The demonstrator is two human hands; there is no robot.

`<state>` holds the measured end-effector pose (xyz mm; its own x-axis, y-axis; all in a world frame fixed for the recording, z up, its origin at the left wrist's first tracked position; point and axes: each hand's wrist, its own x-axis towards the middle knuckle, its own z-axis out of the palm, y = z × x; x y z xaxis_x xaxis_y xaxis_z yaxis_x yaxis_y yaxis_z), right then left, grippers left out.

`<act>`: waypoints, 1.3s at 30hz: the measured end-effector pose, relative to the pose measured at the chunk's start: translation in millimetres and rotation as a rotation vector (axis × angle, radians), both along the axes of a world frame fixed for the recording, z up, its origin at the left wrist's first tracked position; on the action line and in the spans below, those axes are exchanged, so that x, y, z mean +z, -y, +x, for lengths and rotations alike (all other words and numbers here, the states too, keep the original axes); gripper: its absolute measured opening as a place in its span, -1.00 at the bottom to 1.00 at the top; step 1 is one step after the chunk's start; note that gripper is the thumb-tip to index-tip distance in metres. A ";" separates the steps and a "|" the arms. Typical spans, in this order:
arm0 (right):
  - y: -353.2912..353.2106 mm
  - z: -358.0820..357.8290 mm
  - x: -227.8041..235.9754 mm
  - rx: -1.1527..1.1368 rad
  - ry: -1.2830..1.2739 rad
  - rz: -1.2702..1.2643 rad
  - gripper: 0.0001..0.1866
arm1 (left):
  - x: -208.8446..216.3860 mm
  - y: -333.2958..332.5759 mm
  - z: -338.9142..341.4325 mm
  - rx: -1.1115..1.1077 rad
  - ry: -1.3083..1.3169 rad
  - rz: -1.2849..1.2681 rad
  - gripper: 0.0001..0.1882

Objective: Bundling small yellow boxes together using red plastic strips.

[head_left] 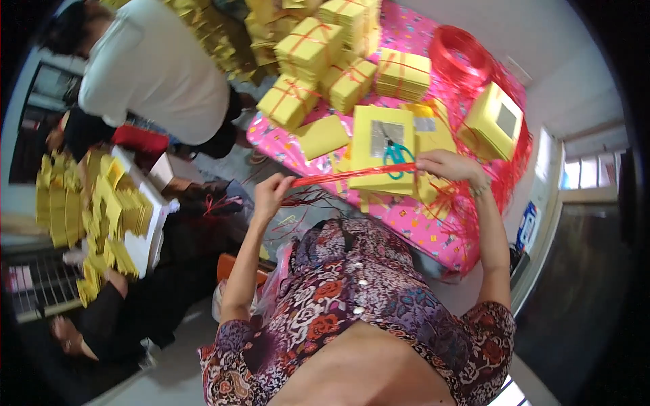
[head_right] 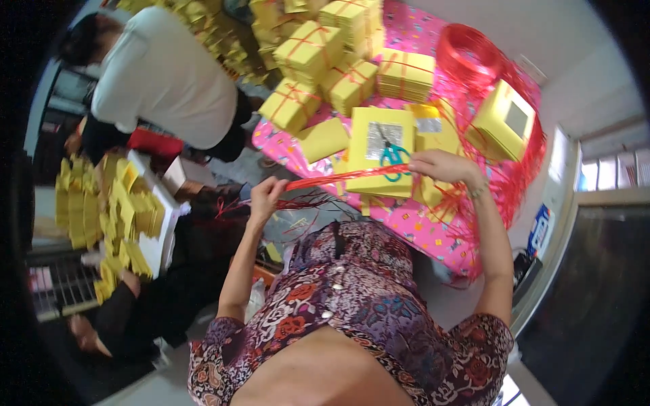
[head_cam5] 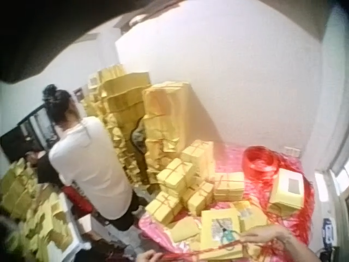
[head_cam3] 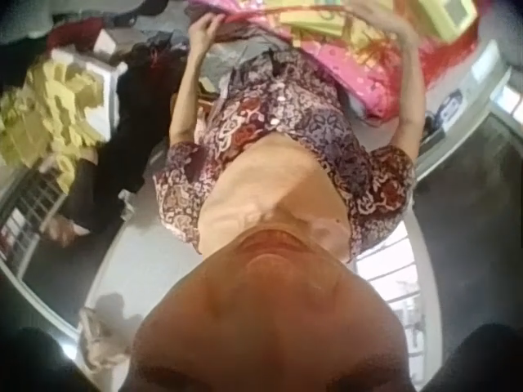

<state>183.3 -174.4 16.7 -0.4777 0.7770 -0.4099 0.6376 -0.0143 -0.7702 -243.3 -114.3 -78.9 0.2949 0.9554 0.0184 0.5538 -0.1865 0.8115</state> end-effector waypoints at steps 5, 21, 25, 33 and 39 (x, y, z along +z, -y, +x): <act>-5.1 -31.2 8.5 0.073 0.207 0.274 -0.66 | 23.3 -12.9 32.9 -0.203 -0.214 0.482 -0.79; -18.1 -53.6 38.2 0.071 0.066 0.078 -0.72 | 57.3 11.0 128.2 -0.626 -0.045 0.059 -0.70; -11.5 -26.6 36.3 -0.113 0.088 0.191 -0.72 | 46.5 6.5 119.6 -0.561 0.058 0.042 -0.75; -19.8 -87.0 -22.1 -0.952 -0.640 0.172 -0.77 | 38.3 16.7 136.1 -0.274 0.365 -0.207 -0.69; -17.4 -149.7 -34.2 -1.100 -1.246 0.060 -0.79 | 28.2 36.6 162.9 -0.122 0.525 -0.254 -0.74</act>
